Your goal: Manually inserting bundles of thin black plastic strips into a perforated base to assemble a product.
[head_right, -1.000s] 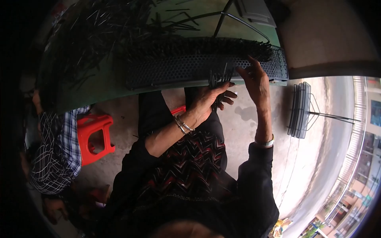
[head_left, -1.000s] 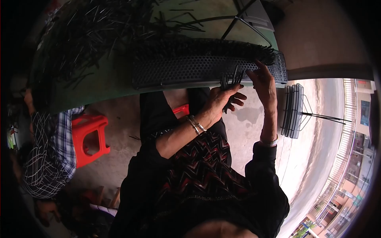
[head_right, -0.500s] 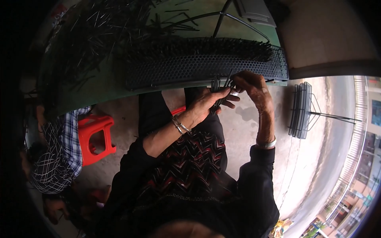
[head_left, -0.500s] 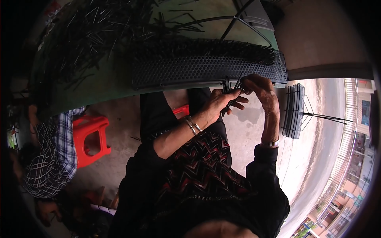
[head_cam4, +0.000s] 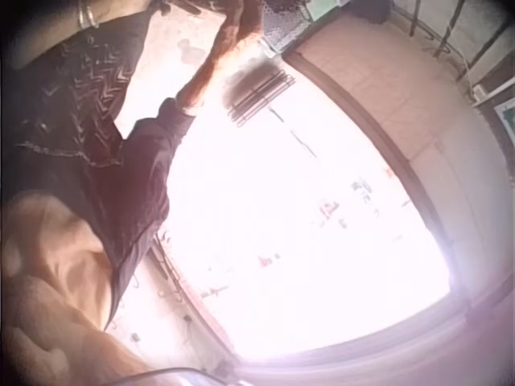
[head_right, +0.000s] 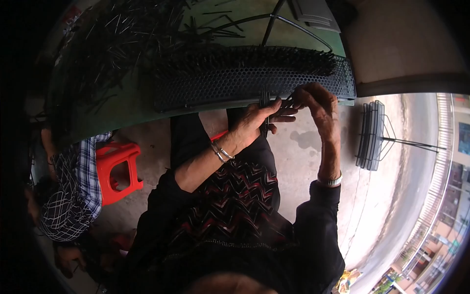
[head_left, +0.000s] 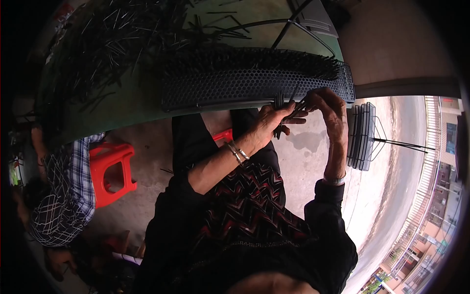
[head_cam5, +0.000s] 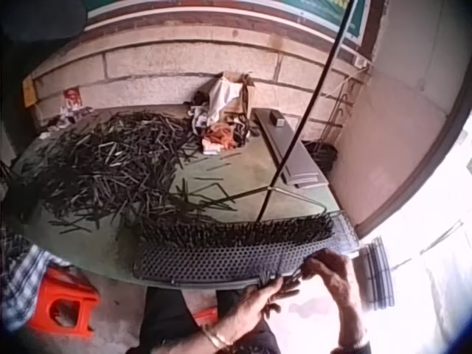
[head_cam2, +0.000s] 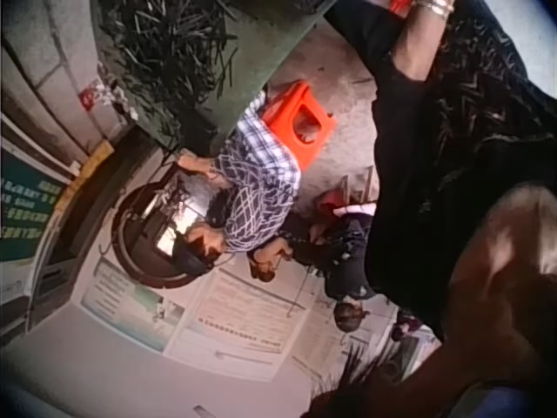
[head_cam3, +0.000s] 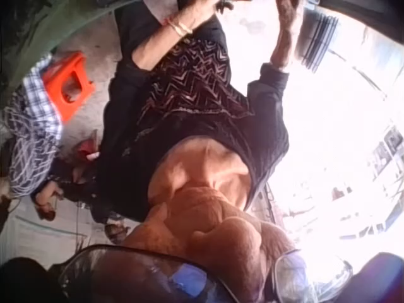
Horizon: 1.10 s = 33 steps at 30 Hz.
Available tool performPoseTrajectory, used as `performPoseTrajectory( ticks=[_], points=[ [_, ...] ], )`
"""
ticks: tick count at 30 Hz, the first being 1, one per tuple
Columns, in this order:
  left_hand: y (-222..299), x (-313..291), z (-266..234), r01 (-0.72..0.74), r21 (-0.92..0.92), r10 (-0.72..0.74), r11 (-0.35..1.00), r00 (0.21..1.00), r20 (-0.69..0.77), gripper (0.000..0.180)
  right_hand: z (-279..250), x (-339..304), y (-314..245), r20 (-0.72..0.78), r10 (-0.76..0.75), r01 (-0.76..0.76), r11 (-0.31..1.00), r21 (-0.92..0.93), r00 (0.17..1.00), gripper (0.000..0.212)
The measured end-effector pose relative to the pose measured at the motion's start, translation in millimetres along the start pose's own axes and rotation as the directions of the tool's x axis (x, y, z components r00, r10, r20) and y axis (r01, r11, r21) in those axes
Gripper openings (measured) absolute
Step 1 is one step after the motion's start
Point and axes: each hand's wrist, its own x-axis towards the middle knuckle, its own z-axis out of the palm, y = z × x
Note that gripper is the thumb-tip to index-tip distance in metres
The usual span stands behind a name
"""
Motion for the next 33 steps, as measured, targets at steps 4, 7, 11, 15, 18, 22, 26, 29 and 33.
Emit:
performPoseTrajectory(
  ticks=[4, 7, 11, 15, 18, 22, 26, 29, 33],
  points=[
    [2, 4, -8, -0.044, -0.052, 0.040, 0.998, 0.996, -0.079, 0.034, 0, 8, -10, -0.259, -0.165, 0.115, 0.974, -0.197, 0.952, 0.014],
    [-2, -1, -2, 0.011, 0.012, -0.010, 1.000, 0.996, -0.088, 0.033, -1, 21, 1, -0.412, -0.349, 0.159, 0.890, -0.428, 0.842, 0.015],
    [-14, 3, -3, 0.042, -0.014, -0.043, 0.999, 0.996, -0.079, 0.031, 1, 35, 11, -0.421, -0.501, 0.257, 0.819, -0.514, 0.756, 0.014],
    [-19, 4, -6, 0.010, -0.045, -0.013, 0.999, 0.998, -0.069, 0.038, 0, 44, 20, -0.418, -0.552, 0.253, 0.772, -0.584, 0.722, 0.013],
    [-19, 4, -7, 0.043, -0.039, -0.045, 0.998, 0.997, -0.068, 0.037, 0, 45, 24, -0.396, -0.579, 0.248, 0.736, -0.630, 0.712, 0.013],
    [-21, 6, -8, 0.027, -0.054, -0.033, 0.998, 0.994, -0.104, 0.033, 5, 43, 20, -0.347, -0.625, 0.234, 0.659, -0.715, 0.699, 0.011],
    [-24, 6, -7, -0.002, -0.107, -0.014, 0.994, 0.989, -0.147, 0.032, 5, 42, 20, -0.321, -0.653, 0.225, 0.610, -0.759, 0.686, 0.010],
    [-31, 11, -12, -0.083, -0.149, 0.061, 0.985, 0.988, -0.144, 0.029, 3, 44, 23, -0.297, -0.661, 0.219, 0.581, -0.784, 0.690, 0.010],
    [-23, 6, -7, -0.005, -0.122, -0.015, 0.993, 0.986, -0.168, 0.028, 8, 44, 23, -0.264, -0.665, 0.245, 0.569, -0.785, 0.699, 0.010]
  ],
)
